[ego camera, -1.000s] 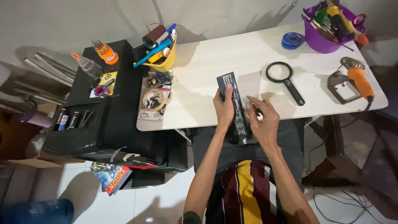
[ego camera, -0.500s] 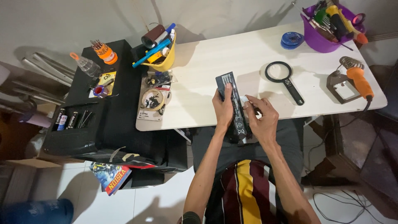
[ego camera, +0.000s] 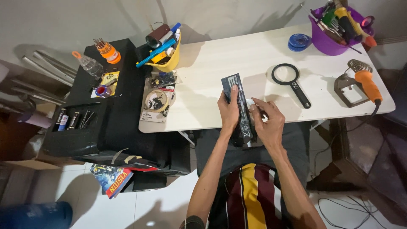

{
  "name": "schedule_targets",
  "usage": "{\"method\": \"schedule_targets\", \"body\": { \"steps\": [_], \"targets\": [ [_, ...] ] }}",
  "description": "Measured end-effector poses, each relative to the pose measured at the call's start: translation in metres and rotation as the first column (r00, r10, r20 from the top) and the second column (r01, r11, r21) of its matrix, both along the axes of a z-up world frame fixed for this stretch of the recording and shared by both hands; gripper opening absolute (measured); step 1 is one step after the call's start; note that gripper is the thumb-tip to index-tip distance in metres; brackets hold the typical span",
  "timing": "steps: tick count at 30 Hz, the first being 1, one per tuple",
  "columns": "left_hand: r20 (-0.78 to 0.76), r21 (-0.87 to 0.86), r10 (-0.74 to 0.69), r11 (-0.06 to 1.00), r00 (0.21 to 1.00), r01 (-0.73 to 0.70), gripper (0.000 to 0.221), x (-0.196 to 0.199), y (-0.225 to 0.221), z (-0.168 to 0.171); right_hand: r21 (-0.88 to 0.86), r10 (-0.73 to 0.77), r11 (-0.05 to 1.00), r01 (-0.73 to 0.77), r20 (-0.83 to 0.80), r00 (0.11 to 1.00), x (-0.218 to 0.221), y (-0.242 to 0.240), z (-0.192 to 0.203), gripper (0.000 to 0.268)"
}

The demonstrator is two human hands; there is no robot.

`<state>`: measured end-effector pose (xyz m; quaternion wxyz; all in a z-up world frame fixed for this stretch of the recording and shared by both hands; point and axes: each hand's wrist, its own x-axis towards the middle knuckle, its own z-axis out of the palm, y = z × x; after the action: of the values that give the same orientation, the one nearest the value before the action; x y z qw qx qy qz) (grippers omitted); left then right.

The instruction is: The person is disassembling a laptop battery housing by prying the seams with a thin tool, snipping connections with pliers, and cutting with a small blade.

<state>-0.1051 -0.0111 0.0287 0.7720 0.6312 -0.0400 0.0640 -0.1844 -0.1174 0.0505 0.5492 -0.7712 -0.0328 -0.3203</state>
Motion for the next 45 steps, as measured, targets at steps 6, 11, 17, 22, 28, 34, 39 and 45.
{"method": "schedule_targets", "body": {
  "steps": [6, 11, 17, 22, 28, 34, 39, 45],
  "targets": [
    [-0.027, -0.018, 0.011, 1.0, 1.0, -0.011, 0.044, 0.007, -0.003, -0.031, -0.036, -0.01, 0.999, 0.01, 0.001, 1.0, 0.002, -0.002, -0.007, 0.018],
    [-0.047, -0.009, 0.034, 0.999, 0.998, -0.035, 0.041, -0.002, -0.001, -0.002, -0.04, 0.003, 0.999, -0.002, 0.022, 1.0, 0.0, 0.001, -0.001, 0.017],
    [-0.045, -0.018, 0.027, 0.999, 0.999, -0.028, 0.044, -0.001, -0.002, -0.011, -0.044, 0.001, 0.999, 0.001, 0.034, 0.999, 0.001, 0.0, -0.004, 0.018],
    [-0.033, -0.024, 0.024, 0.999, 0.999, -0.024, 0.051, -0.013, 0.001, 0.014, -0.028, 0.012, 1.0, -0.011, 0.028, 1.0, 0.002, 0.0, -0.007, 0.018],
    [-0.021, -0.03, 0.009, 1.0, 1.0, -0.01, 0.055, -0.009, 0.0, 0.006, -0.06, 0.015, 0.998, -0.012, 0.049, 0.999, -0.001, 0.003, -0.003, 0.019],
    [-0.048, -0.017, 0.019, 1.0, 0.999, -0.02, 0.051, -0.017, 0.001, 0.024, -0.048, -0.019, 0.999, 0.021, 0.044, 0.999, 0.0, 0.004, -0.003, 0.019],
    [-0.032, -0.011, 0.018, 1.0, 0.999, -0.018, 0.053, -0.007, -0.001, 0.009, -0.081, -0.051, 0.995, 0.052, 0.014, 0.999, 0.001, 0.003, -0.001, 0.017],
    [-0.049, -0.043, 0.073, 0.996, 0.996, -0.076, 0.044, -0.012, 0.003, 0.018, -0.24, -0.042, 0.971, 0.021, -0.084, 0.996, 0.001, -0.006, 0.013, 0.017]
  ]
}}
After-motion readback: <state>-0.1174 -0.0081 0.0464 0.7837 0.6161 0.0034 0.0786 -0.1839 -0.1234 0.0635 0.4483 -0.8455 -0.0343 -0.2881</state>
